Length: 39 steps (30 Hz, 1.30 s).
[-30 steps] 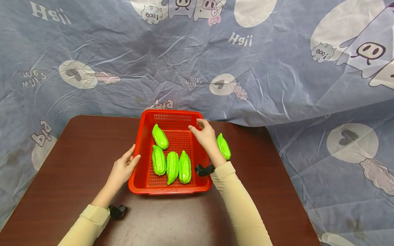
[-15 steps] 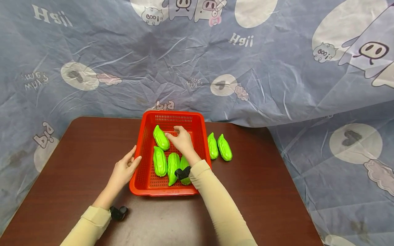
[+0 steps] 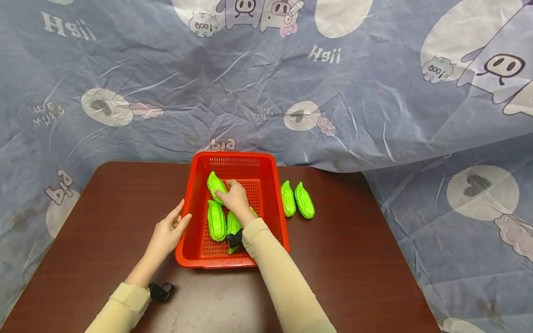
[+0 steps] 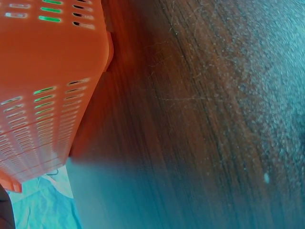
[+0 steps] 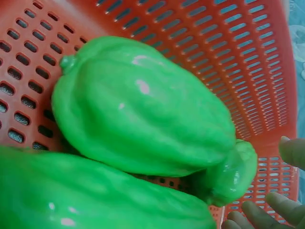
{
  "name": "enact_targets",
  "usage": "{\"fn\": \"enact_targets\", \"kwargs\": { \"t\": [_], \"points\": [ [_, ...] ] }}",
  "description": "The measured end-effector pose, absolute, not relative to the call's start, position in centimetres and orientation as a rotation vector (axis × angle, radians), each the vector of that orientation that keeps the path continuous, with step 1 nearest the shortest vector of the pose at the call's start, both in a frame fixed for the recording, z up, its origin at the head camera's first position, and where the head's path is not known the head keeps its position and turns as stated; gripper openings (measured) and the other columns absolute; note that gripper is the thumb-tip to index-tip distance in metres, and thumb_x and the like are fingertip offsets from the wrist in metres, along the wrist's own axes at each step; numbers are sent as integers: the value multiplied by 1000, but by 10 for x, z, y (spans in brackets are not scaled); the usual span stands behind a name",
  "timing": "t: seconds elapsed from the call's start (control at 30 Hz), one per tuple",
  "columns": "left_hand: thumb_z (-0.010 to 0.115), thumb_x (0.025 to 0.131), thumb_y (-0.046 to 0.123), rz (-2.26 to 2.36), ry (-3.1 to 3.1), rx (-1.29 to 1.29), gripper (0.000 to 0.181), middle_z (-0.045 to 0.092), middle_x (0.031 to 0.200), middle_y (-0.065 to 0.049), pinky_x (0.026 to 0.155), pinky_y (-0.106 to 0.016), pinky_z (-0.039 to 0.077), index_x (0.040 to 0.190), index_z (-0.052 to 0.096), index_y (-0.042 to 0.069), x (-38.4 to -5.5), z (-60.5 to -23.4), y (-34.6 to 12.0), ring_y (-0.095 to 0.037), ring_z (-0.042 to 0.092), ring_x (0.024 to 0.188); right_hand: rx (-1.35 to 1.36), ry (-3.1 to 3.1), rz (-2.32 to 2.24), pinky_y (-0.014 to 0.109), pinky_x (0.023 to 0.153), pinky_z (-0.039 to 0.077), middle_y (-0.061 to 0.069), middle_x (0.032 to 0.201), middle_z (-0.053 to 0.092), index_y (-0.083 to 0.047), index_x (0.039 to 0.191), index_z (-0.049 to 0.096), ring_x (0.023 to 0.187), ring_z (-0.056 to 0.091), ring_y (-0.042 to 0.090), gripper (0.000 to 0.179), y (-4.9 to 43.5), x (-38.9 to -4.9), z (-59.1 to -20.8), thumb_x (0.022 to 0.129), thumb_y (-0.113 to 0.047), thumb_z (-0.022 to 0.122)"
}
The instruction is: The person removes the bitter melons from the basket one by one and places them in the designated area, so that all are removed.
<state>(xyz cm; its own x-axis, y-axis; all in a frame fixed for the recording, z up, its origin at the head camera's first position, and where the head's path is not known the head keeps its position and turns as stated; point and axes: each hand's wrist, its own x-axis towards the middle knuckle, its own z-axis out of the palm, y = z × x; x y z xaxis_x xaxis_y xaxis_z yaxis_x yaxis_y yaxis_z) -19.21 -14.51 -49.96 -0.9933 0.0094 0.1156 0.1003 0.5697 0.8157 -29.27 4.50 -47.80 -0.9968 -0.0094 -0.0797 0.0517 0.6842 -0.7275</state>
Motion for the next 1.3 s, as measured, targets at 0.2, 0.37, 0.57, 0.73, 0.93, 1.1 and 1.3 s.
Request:
{"fn": "enact_targets", "kwargs": {
  "t": [0.2,0.37,0.57,0.73,0.93,1.1,1.3],
  "points": [
    [58,100,29,-1411,-2681,-101,59,46,77,-4,53,-23,34,150,39,3,-192,-502,-145,-5,36,56,48,2823,-1157,40,102,46,16,134,59,-3,138,53,124,56,30,58,42,-294,-488,90,-30,70],
    [58,100,30,-1415,-2678,-100,60,46,77,-4,52,-23,34,150,40,3,-192,-502,-145,-6,36,56,86,2773,-1157,41,100,48,18,134,56,-3,140,49,122,56,32,58,42,-292,-489,92,-28,70],
    [58,100,29,-1427,-2695,-96,60,46,76,-5,52,-24,34,151,38,4,-192,-503,-145,-7,36,56,104,2751,-1114,42,96,49,19,132,56,-3,142,46,118,58,32,58,39,-291,-490,93,-26,68],
    [59,100,27,-1421,-2669,-114,59,46,76,-4,51,-23,34,150,39,2,-192,-503,-146,-6,36,56,93,2764,-1081,40,92,51,19,127,59,-4,141,47,113,61,31,56,37,-293,-493,94,-25,68],
    [60,100,25,-1412,-2658,-104,58,45,76,-3,51,-23,34,149,41,2,-192,-504,-145,-6,36,56,80,2760,-1086,39,92,52,18,127,61,-4,141,47,113,62,30,56,36,-296,-493,94,-24,69],
    [60,100,26,-1408,-2669,-99,58,45,76,-4,51,-24,33,149,41,2,-192,-504,-144,-6,35,56,91,2758,-1088,38,91,52,17,126,62,-5,140,49,112,62,29,55,37,-295,-494,93,-24,69],
    [59,100,29,-1425,-2680,-86,59,46,77,-4,52,-23,34,150,40,3,-191,-503,-145,-7,36,57,91,2749,-1101,38,89,53,17,126,63,-5,139,51,109,63,28,53,40,-294,-492,93,-23,69]
  ]
}}
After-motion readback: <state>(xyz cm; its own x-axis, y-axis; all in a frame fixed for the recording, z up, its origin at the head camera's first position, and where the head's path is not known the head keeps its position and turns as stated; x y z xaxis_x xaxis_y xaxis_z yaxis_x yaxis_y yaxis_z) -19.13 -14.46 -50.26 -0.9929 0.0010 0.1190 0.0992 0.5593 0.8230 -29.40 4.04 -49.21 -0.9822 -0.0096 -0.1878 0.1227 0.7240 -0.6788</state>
